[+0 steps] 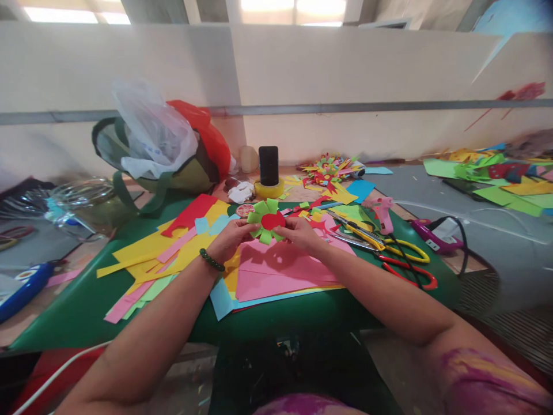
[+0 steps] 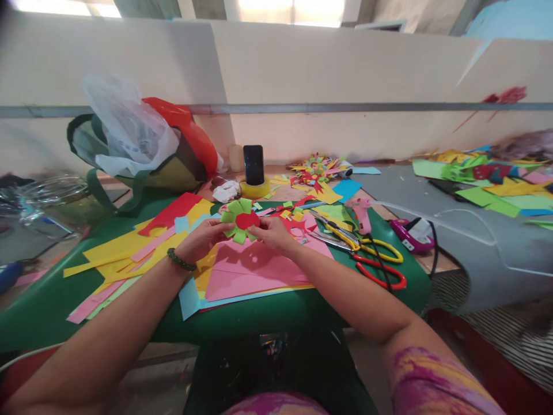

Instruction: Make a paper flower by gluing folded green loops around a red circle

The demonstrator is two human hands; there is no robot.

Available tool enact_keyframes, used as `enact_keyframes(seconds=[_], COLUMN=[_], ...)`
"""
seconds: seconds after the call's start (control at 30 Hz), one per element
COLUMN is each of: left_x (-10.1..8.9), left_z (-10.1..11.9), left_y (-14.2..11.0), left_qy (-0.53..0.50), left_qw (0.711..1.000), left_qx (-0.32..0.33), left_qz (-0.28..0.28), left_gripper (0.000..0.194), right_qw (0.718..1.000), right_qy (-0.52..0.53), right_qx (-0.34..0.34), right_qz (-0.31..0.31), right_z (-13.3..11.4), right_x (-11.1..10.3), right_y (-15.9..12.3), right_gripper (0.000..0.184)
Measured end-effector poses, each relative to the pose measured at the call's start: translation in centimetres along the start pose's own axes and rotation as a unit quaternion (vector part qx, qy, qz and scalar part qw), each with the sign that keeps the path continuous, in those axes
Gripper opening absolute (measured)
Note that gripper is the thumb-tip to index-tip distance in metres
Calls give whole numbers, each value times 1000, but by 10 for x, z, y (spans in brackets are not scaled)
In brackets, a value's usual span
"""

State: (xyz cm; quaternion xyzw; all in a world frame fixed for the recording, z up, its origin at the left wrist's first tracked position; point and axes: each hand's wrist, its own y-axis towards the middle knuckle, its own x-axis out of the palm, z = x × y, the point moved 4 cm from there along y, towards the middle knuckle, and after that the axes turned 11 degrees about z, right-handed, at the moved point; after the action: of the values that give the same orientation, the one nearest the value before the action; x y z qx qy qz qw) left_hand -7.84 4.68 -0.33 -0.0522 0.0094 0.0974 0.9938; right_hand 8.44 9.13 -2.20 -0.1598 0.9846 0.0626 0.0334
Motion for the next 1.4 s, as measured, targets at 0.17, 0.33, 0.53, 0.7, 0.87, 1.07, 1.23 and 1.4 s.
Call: enact_keyframes(seconds=[0.17, 0.33, 0.53, 0.7, 0.87, 1.07, 1.23, 1.4], left_x=[1, 0, -19, -18, 4, 12, -4, -2], left_z=[-1, 3, 13, 12, 7, 3, 10, 2], left_y=[0, -1, 2, 0, -11, -9, -1, -1], left_qy=[-9, -28, -85, -16, 106, 314, 386, 393], left_qw=[1000, 1000, 992, 999, 989, 931, 882, 894], left_qx=[-3, -4, 16, 1, 22, 158, 269, 215], left_qz=[-7, 11, 96, 43, -102, -99, 23, -28], left_gripper=[33, 36, 27, 30, 31, 42, 52, 69], right_qw=[1000, 996, 979, 975, 944, 859, 842, 853], right_qy=[-12, -56, -164, -93, -85, -287, -394, -402], right_qx=[3, -39, -82, -200, -282, -396, -285, -201], right_qz=[-10, -59, -85, 15, 146, 152, 233, 265], right_z=[-1, -5, -4, -24, -67, -91, -67, -55], right_x=[1, 6, 6, -9, -43, -75, -124, -152], right_y=[-1, -6, -15, -13, -39, -116, -148, -173], right_gripper=[24, 34, 56, 61, 44, 22, 27, 25])
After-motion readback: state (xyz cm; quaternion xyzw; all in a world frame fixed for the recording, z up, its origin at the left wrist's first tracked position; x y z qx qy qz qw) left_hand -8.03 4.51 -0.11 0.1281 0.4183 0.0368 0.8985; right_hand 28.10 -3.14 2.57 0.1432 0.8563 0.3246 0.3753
